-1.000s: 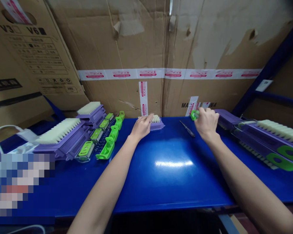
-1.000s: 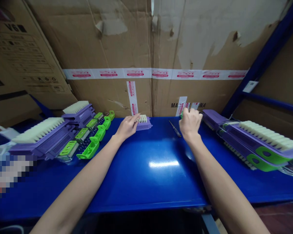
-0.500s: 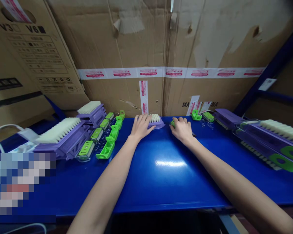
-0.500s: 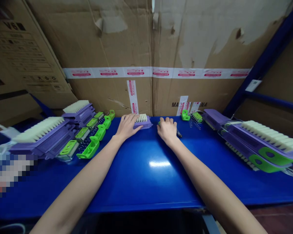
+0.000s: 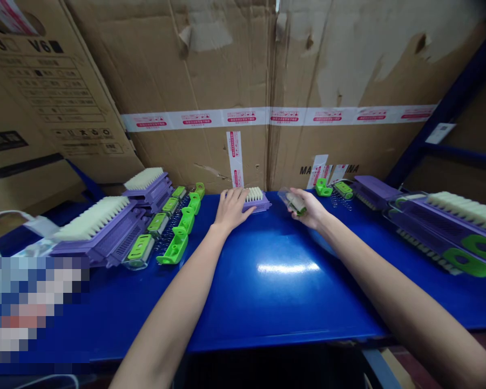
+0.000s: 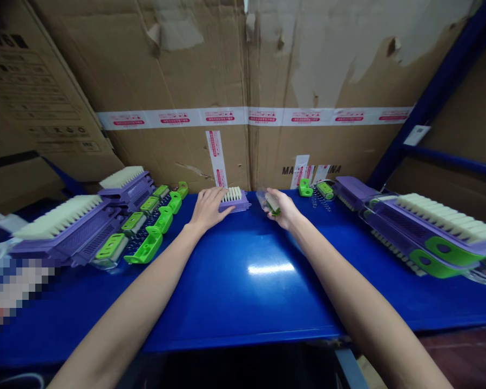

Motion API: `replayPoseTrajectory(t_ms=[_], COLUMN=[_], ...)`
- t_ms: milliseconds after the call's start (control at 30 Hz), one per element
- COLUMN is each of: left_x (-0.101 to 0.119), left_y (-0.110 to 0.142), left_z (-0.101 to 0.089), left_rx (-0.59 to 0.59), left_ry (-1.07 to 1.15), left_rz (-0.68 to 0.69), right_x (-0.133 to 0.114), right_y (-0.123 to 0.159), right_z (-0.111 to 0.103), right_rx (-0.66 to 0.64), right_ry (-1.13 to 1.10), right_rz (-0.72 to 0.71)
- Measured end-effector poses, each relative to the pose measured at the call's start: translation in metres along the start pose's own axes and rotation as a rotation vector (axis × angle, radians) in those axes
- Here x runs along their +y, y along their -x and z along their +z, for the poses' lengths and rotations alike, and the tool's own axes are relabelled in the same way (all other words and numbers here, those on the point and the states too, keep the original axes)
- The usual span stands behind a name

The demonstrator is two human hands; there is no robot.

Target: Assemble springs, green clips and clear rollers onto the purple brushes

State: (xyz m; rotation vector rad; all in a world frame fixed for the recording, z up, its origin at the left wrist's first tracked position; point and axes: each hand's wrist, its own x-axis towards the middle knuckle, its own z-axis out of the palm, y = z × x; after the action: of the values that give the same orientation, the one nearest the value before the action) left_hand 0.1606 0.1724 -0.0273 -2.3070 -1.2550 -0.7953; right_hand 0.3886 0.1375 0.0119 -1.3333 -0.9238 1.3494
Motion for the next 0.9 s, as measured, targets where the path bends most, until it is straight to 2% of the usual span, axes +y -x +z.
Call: replayPoseTrajectory(t_ms=[67,167,233,300,533,600,733,800,900], left_x=[0.0,0.0,0.0,0.0,-0.001,-0.001,-0.001,-0.001,-0.001], left_y=[0.0,0.0,0.0,0.0,0.0,0.0,0.0,0.0,0.0], left_z=[0.001,0.0,0.0,-0.001,0.0,0.0,0.0,0.0,-0.001], left_rx=[0.005,-0.002,-0.008,-0.011,-0.013,-0.015,-0.019,-0.02,-0.02], left_ry=[0.007,0.015,0.017,0.02,0.004,-0.001,-0.005,-0.004,0.004], left_rz=[0.002,0.004,0.002,-0.002,0.0,0.002,-0.001,-0.001,-0.003], right_x=[0.001,0.002,0.003,0.003,0.0,0.0,-0.001,0.0,0.006], right_y=[-0.001,-0.001,0.001,0.003,0.0,-0.002,0.0,0.005,0.015], right_z=[-0.004,-0.009,-0.01,-0.008,-0.007,-0.009,-0.013,-0.009,0.006], right_rx=[0.142,0.361,0.407,0.42,0.417,0.454,0.648,0.705,0.621], right_ry=[0.364,1.021,1.319,1.468,1.574,1.559,1.496,1.488,1.554], right_rz=[-0.148,-0.347,-0.4,-0.423,-0.438,-0.469,-0.613,-0.712,-0.814])
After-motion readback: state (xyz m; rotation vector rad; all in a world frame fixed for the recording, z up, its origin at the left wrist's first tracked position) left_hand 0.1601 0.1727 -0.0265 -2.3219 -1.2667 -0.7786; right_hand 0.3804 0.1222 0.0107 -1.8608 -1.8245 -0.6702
